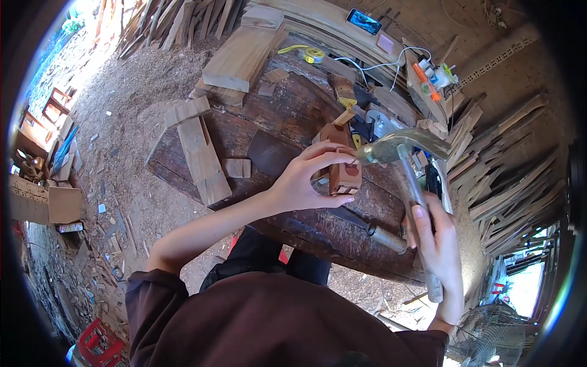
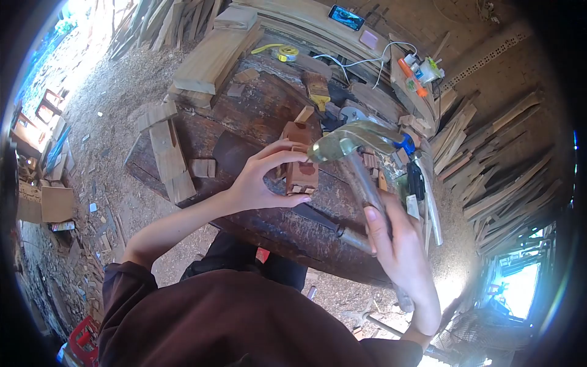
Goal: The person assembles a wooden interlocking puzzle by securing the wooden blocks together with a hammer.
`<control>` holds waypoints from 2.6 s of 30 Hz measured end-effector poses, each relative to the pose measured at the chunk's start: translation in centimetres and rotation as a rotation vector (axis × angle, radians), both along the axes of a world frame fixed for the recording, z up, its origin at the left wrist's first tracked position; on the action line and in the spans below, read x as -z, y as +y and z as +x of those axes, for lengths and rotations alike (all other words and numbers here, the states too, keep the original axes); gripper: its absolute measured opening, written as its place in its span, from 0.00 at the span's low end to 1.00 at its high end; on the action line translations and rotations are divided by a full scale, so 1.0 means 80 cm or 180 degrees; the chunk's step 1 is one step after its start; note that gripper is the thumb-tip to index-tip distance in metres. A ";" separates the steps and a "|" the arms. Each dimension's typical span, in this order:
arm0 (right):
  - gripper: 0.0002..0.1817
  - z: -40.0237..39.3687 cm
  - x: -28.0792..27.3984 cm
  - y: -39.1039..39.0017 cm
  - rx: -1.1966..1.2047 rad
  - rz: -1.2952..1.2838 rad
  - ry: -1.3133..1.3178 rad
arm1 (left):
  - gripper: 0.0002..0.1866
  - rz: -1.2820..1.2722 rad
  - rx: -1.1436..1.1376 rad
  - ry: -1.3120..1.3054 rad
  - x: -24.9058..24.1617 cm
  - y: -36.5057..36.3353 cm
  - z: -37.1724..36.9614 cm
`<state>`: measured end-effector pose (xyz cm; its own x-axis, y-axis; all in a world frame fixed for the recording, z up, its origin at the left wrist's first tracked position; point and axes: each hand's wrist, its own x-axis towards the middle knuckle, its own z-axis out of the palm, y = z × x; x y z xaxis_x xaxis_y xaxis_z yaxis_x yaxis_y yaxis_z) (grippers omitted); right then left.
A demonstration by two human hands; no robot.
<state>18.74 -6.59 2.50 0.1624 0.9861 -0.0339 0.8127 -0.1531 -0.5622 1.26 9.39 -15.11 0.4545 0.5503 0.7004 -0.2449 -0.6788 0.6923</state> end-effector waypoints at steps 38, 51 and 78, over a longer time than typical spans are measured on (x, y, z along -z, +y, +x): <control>0.17 0.000 -0.013 0.004 0.0215 0.0543 0.0169 | 0.32 -0.0061 0.0020 0.0007 -0.007 0.001 -0.001; 0.16 -0.003 -0.001 0.006 -0.0098 0.0278 -0.0170 | 0.32 -0.0006 0.0051 -0.0002 -0.007 0.002 0.000; 0.23 0.082 0.106 -0.047 -0.0134 0.1114 -0.1976 | 0.40 0.0290 -0.0085 0.0338 -0.019 0.000 0.000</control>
<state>25.32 -10.37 -5.96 0.0106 0.9281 0.3721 0.9999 -0.0097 -0.0043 1.24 9.43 -13.59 0.5147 0.4995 0.6969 -0.1545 -0.7455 0.6484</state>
